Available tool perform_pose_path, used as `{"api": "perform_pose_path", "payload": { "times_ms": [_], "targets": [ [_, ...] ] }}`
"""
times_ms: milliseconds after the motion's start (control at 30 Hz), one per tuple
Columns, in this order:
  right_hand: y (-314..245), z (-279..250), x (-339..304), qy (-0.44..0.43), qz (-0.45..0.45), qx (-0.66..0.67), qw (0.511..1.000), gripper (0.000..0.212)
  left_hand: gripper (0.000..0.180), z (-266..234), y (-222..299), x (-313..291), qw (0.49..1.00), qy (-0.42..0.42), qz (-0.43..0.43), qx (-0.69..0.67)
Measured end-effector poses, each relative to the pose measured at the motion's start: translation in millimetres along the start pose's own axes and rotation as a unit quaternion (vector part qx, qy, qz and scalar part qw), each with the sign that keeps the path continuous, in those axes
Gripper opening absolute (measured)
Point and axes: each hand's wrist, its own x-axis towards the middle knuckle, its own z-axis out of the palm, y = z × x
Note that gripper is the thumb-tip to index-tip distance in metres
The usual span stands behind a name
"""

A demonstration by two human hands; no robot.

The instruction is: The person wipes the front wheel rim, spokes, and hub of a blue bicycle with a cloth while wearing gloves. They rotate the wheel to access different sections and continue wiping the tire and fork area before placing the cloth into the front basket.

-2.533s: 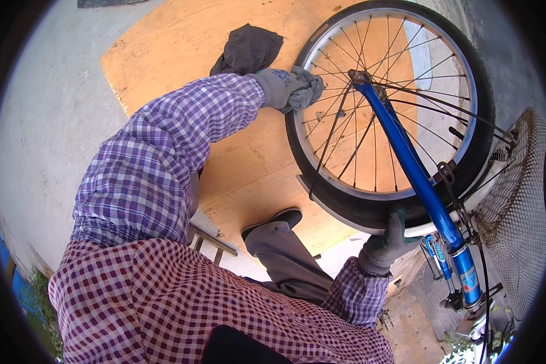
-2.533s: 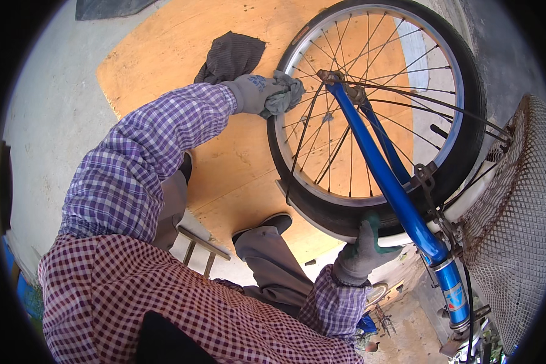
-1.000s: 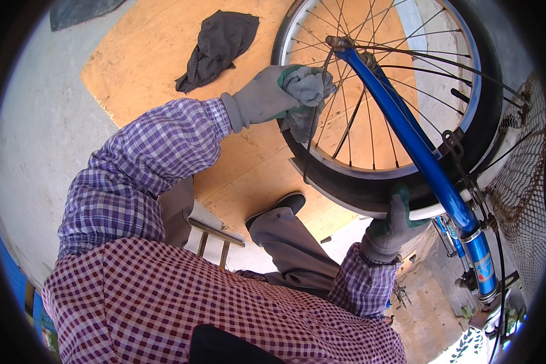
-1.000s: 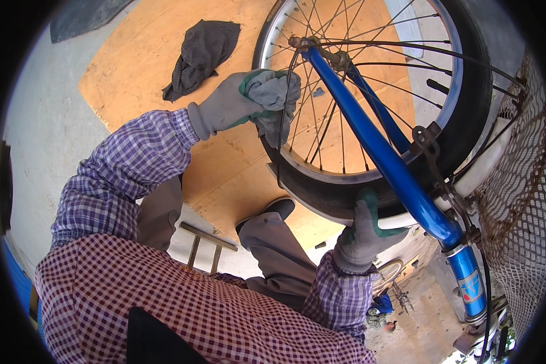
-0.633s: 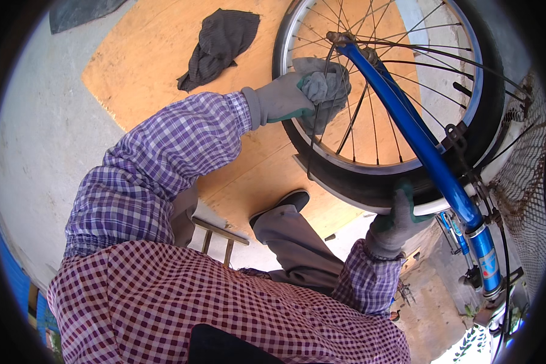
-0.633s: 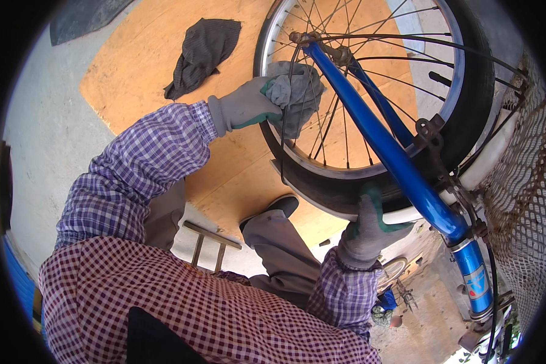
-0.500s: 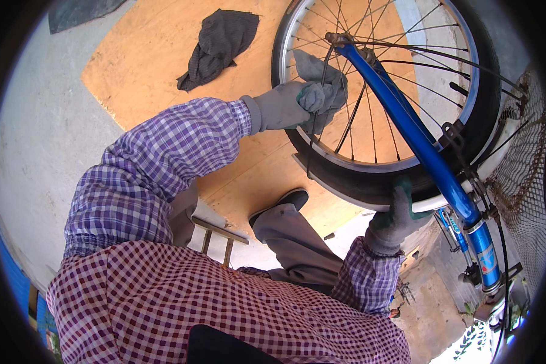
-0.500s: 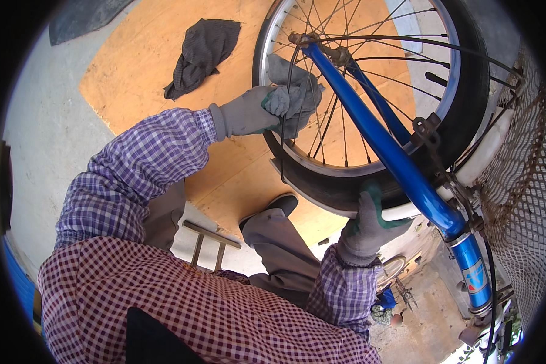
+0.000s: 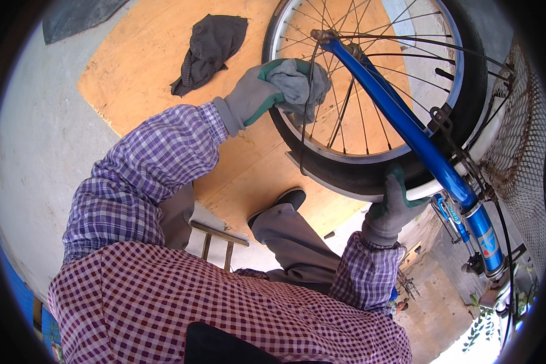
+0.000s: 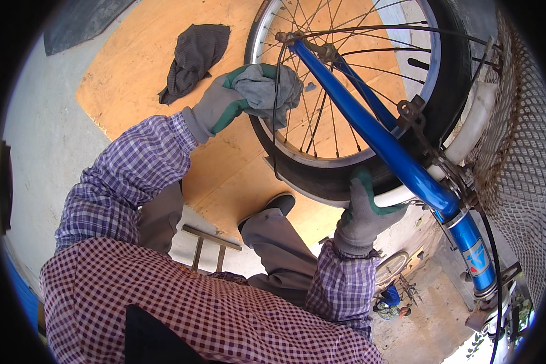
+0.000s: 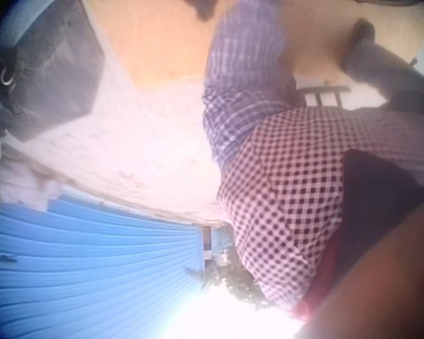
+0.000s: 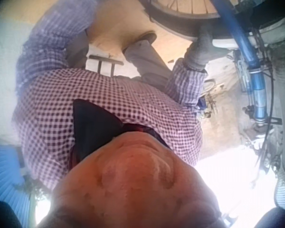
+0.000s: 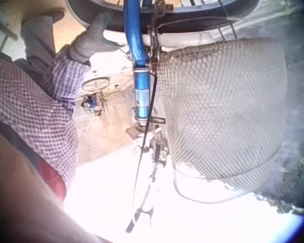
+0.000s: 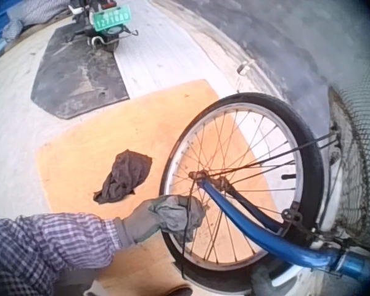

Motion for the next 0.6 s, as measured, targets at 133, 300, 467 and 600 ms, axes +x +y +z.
{"api": "perform_pose_path", "payload": {
  "times_ms": [133,300,467,600],
  "targets": [
    [-12,5,-12,-0.007,-0.009,0.003,1.000,0.037,0.024,-1,10,4,0.977,-0.044,0.023,0.206],
    [-58,15,-67,-0.015,-0.016,0.017,1.000,0.037,0.020,0,11,-70,0.994,-0.060,-0.018,-0.084],
    [-55,25,-54,0.002,-0.009,0.028,1.000,0.040,0.031,-17,3,-39,0.955,-0.167,0.014,0.245],
    [-36,19,-38,-0.009,-0.024,0.035,0.999,0.042,0.024,-30,-3,-28,0.895,-0.161,-0.090,0.407]
  ]
}}
